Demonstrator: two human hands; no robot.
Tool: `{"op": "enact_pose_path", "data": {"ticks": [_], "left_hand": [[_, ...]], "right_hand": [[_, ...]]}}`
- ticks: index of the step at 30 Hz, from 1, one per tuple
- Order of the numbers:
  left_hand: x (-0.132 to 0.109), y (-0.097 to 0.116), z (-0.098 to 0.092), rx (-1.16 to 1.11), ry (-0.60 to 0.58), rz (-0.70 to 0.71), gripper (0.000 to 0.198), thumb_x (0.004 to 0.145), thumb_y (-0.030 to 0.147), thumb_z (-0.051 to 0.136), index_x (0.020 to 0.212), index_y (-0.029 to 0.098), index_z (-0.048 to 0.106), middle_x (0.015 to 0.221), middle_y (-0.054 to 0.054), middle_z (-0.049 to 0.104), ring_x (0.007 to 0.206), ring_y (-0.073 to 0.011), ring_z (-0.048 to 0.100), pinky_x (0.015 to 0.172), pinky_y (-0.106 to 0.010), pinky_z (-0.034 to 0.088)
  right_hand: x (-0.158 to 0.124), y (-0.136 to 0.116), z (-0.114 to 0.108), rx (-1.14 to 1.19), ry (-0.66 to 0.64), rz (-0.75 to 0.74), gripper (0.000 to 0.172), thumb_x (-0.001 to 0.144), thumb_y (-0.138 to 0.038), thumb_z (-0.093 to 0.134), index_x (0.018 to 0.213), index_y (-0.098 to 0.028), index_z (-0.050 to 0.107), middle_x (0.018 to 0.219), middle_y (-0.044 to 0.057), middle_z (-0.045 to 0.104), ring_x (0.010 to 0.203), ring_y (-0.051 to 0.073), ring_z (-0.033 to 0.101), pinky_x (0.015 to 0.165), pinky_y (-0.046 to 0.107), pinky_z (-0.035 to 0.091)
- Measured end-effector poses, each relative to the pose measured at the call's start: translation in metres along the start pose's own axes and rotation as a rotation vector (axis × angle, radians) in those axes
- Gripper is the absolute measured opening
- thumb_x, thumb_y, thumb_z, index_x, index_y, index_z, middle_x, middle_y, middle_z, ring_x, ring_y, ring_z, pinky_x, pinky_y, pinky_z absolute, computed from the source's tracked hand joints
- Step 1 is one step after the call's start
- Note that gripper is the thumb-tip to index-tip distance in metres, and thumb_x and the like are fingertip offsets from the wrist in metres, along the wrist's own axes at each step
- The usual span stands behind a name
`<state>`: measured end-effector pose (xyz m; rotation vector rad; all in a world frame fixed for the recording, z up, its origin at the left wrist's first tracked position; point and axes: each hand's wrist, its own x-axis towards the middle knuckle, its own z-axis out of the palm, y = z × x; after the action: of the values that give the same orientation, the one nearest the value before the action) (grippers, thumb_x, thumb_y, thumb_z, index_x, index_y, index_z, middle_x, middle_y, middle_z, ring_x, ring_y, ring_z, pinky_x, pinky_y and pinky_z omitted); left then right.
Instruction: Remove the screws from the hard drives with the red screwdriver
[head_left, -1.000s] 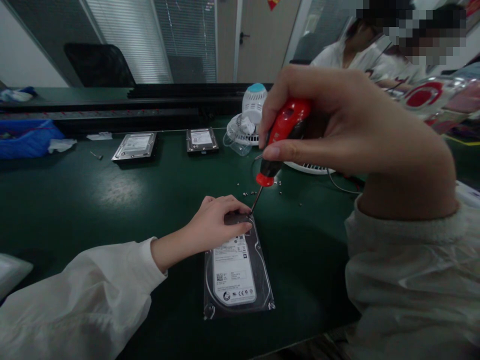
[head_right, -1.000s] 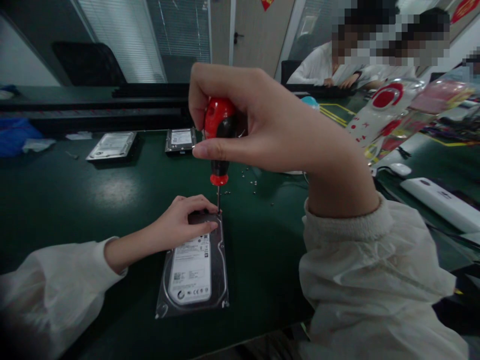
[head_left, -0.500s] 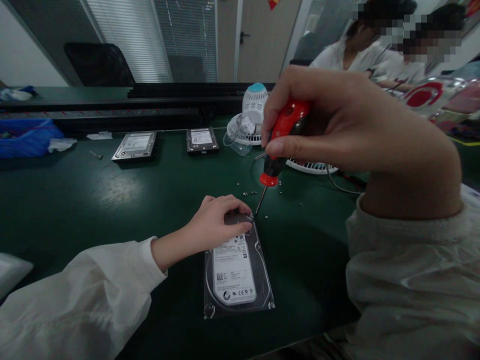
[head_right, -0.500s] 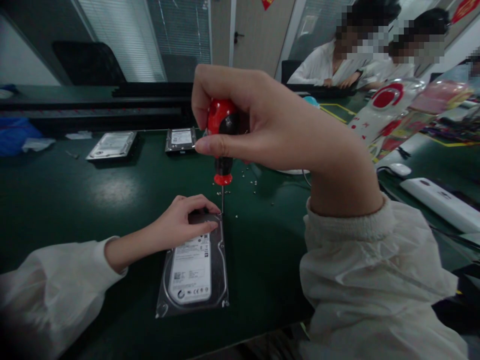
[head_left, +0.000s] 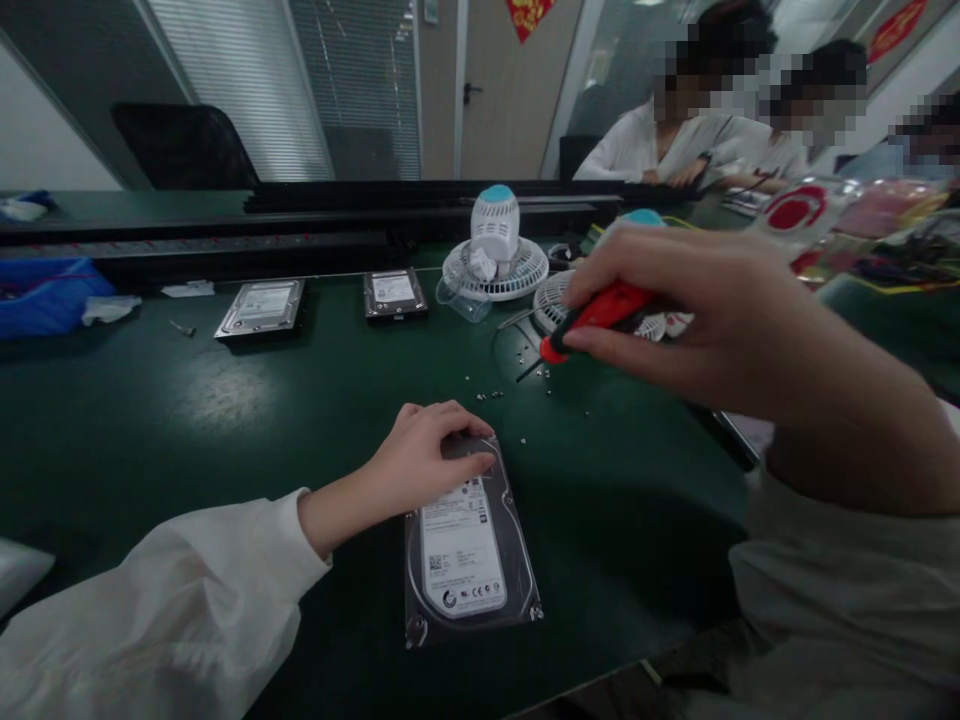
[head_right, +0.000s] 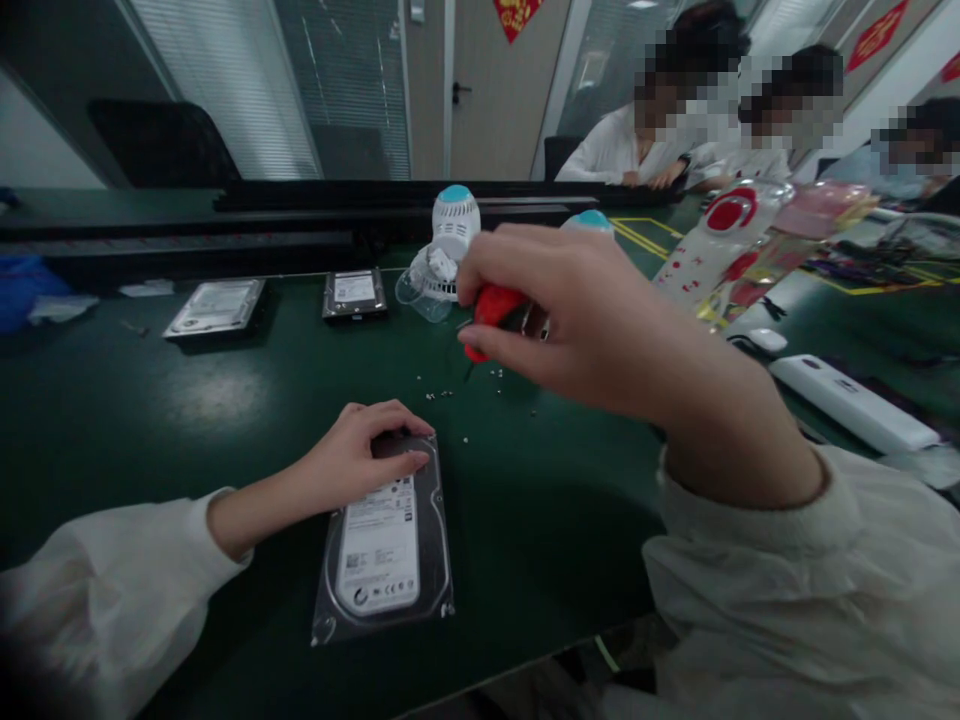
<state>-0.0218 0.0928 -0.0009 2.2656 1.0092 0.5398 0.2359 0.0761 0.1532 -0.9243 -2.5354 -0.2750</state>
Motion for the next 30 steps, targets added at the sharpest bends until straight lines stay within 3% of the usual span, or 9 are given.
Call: {"op": "enact_pose_path", "data": {"ticks": [2, 4, 8, 11, 15, 21, 26, 28, 30], "left_hand": [[0.0, 0.0, 0.0, -0.013, 0.003, 0.006, 0.023, 0.095, 0.04, 0.069, 0.112, 0.026, 0.077, 0.11, -0.004, 0.076, 0.105, -0.0271, 0.069, 0.1, -0.05, 0.045], [0.0, -0.001, 0.0, -0.025, 0.003, 0.013, 0.023, 0.095, 0.039, 0.07, 0.113, 0.027, 0.077, 0.11, -0.003, 0.076, 0.104, -0.0262, 0.069, 0.098, -0.048, 0.046], [-0.001, -0.001, 0.0, -0.006, -0.01, 0.009, 0.022, 0.096, 0.042, 0.069, 0.112, 0.028, 0.077, 0.114, -0.002, 0.075, 0.109, -0.0271, 0.068, 0.102, -0.049, 0.043], [-0.001, 0.0, 0.0, -0.002, -0.008, 0.004, 0.022, 0.096, 0.041, 0.069, 0.111, 0.027, 0.077, 0.113, -0.003, 0.075, 0.11, -0.0274, 0.068, 0.102, -0.05, 0.042], [-0.001, 0.003, -0.001, -0.017, 0.004, 0.0, 0.021, 0.095, 0.039, 0.07, 0.11, 0.026, 0.077, 0.111, -0.003, 0.075, 0.107, -0.0268, 0.068, 0.102, -0.051, 0.044], [-0.001, 0.004, -0.002, -0.039, 0.012, -0.016, 0.02, 0.094, 0.037, 0.069, 0.107, 0.024, 0.078, 0.108, -0.004, 0.075, 0.102, -0.0256, 0.068, 0.098, -0.049, 0.048], [-0.002, 0.001, 0.002, -0.068, 0.061, 0.013, 0.018, 0.097, 0.031, 0.066, 0.106, 0.022, 0.079, 0.104, -0.005, 0.074, 0.098, -0.0237, 0.069, 0.094, -0.046, 0.051], [-0.002, -0.001, 0.004, -0.078, 0.085, 0.018, 0.017, 0.096, 0.027, 0.065, 0.104, 0.021, 0.079, 0.101, -0.005, 0.074, 0.097, -0.0232, 0.069, 0.092, -0.045, 0.051], [-0.002, -0.001, 0.004, -0.091, 0.096, 0.014, 0.017, 0.096, 0.025, 0.065, 0.102, 0.021, 0.08, 0.1, -0.005, 0.074, 0.096, -0.0231, 0.069, 0.091, -0.044, 0.052]], "right_hand": [[-0.024, -0.009, 0.008, 0.047, 0.0, -0.004, 0.007, 0.1, -0.025, 0.061, 0.106, -0.023, 0.058, 0.102, 0.005, 0.066, 0.094, 0.02, 0.067, 0.077, 0.036, 0.054], [-0.051, -0.023, 0.016, 0.045, -0.041, 0.019, 0.016, 0.099, -0.019, 0.06, 0.114, -0.025, 0.056, 0.115, 0.007, 0.065, 0.098, 0.019, 0.07, 0.079, 0.033, 0.058], [-0.096, -0.054, 0.036, -0.08, -0.106, 0.012, 0.014, 0.1, -0.018, 0.056, 0.113, -0.021, 0.059, 0.122, 0.014, 0.066, 0.078, 0.016, 0.07, 0.058, 0.03, 0.055], [-0.116, -0.067, 0.056, -0.096, -0.145, -0.018, 0.017, 0.098, -0.01, 0.05, 0.107, -0.018, 0.062, 0.114, 0.014, 0.07, 0.08, 0.02, 0.074, 0.059, 0.031, 0.061], [-0.129, -0.073, 0.075, -0.009, -0.234, 0.064, 0.017, 0.098, -0.018, 0.054, 0.108, -0.019, 0.067, 0.124, 0.017, 0.069, 0.097, 0.025, 0.077, 0.074, 0.038, 0.07], [-0.127, -0.073, 0.066, 0.034, -0.278, 0.053, 0.026, 0.09, -0.033, 0.071, 0.112, -0.018, 0.07, 0.128, 0.017, 0.07, 0.096, 0.029, 0.078, 0.071, 0.042, 0.07], [-0.093, -0.053, 0.055, 0.04, -0.275, 0.044, 0.018, 0.099, -0.027, 0.06, 0.11, -0.018, 0.071, 0.114, 0.011, 0.073, 0.091, 0.022, 0.074, 0.073, 0.036, 0.064], [-0.073, -0.04, 0.059, -0.003, -0.328, 0.086, 0.015, 0.1, -0.026, 0.059, 0.1, -0.018, 0.072, 0.1, 0.009, 0.073, 0.091, 0.024, 0.069, 0.077, 0.038, 0.06], [-0.053, -0.028, 0.068, -0.083, -0.478, 0.131, 0.013, 0.098, -0.023, 0.063, 0.098, -0.015, 0.073, 0.101, 0.012, 0.074, 0.097, 0.026, 0.067, 0.082, 0.039, 0.057]]}}
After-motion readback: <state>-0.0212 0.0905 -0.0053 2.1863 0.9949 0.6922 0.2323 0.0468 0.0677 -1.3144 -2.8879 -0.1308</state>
